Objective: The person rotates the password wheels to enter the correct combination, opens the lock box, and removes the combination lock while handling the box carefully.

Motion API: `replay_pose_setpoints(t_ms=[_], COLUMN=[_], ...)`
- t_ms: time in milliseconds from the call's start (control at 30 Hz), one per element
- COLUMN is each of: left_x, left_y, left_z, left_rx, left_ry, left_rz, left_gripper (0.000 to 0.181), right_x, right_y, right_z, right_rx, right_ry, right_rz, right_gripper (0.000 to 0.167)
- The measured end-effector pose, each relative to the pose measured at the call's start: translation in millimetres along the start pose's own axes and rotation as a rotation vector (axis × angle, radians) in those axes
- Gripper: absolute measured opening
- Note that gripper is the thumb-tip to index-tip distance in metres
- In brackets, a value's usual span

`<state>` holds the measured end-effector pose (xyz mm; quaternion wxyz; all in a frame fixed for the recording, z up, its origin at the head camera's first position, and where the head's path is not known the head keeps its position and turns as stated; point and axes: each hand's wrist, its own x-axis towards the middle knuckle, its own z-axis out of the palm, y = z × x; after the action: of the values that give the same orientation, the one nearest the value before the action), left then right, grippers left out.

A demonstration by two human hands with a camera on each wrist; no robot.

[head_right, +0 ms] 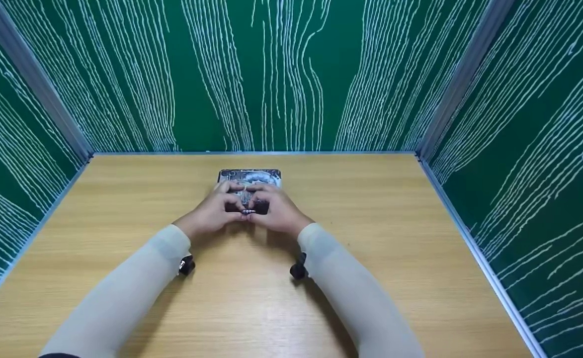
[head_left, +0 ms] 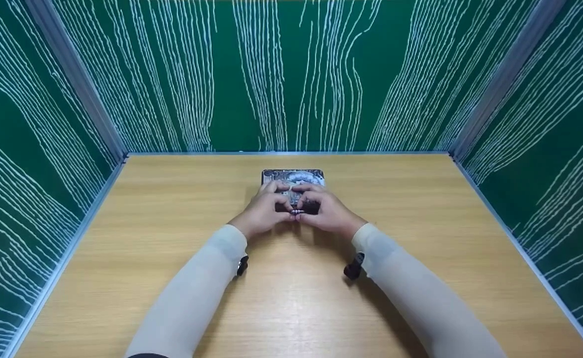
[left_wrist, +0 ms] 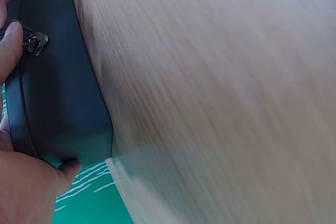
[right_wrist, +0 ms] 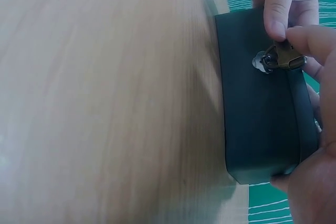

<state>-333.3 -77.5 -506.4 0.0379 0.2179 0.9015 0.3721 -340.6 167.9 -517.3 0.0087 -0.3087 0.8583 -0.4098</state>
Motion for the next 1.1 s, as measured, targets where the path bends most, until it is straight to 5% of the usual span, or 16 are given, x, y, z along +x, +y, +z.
replay_pose_setpoints(t_ms=[1100], left_x=[-2.4], left_y=[2.5], left_z=[-1.6], left_rx=[0.0], left_ry=[0.002], left_rz=[-0.009], left_gripper=[0.014], right_x=[0.7], right_y=[-0.3], right_z=[0.0], right_rx=[-0.021], right_ry=[0.002], right_rz=[-0.015], right_gripper=[0.019])
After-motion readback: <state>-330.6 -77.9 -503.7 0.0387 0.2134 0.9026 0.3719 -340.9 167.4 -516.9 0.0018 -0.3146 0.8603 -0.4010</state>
